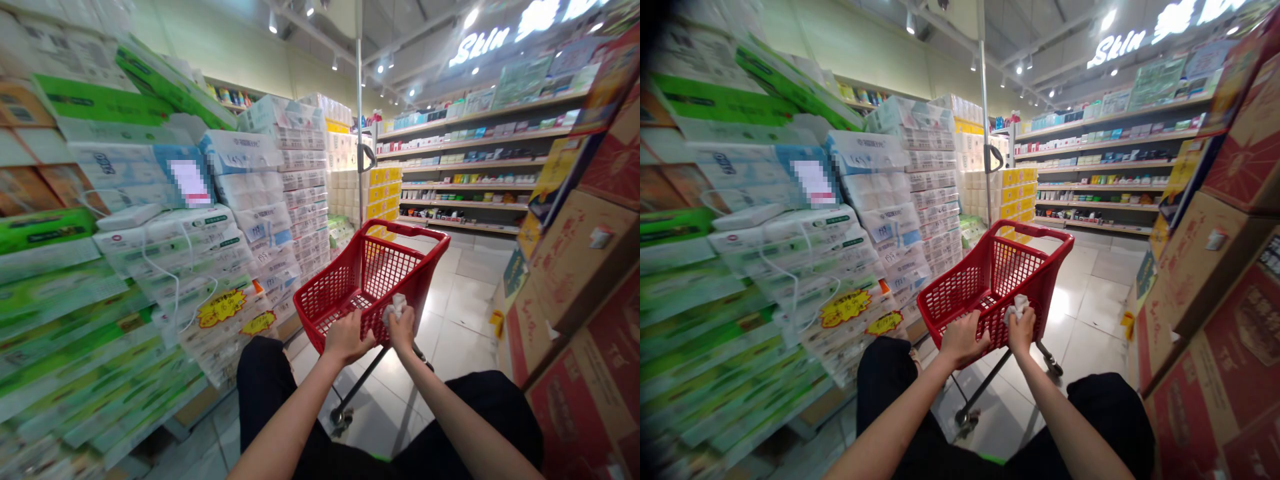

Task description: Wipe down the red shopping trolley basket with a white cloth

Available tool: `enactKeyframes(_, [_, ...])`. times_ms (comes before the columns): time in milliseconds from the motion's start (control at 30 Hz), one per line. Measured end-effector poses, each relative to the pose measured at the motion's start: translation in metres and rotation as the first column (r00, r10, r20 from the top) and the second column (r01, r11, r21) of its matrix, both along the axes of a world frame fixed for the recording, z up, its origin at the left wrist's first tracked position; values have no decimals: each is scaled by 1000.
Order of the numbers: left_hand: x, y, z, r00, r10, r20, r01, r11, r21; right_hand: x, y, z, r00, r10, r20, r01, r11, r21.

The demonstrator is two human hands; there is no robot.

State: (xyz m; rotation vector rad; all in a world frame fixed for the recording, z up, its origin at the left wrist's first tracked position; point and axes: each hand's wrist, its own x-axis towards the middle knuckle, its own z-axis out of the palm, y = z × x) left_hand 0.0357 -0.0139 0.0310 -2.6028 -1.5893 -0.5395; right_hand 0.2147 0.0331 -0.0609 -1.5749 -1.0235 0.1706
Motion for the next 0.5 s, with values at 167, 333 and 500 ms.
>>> enactKeyframes(167, [-1, -1, 3, 1000, -2, 1, 2, 1000, -23, -80, -34, -27, 922, 386, 2, -381, 909, 168])
enactKeyframes(333, [-3, -2, 4, 1000, -7, 25, 8, 999, -40, -85, -40, -32, 907, 414, -72, -390, 894, 220])
enactKeyframes(500, [-2, -2, 4, 1000, 0, 22, 2, 999, -48, -39, -15, -27, 980, 201, -16, -198, 974, 112])
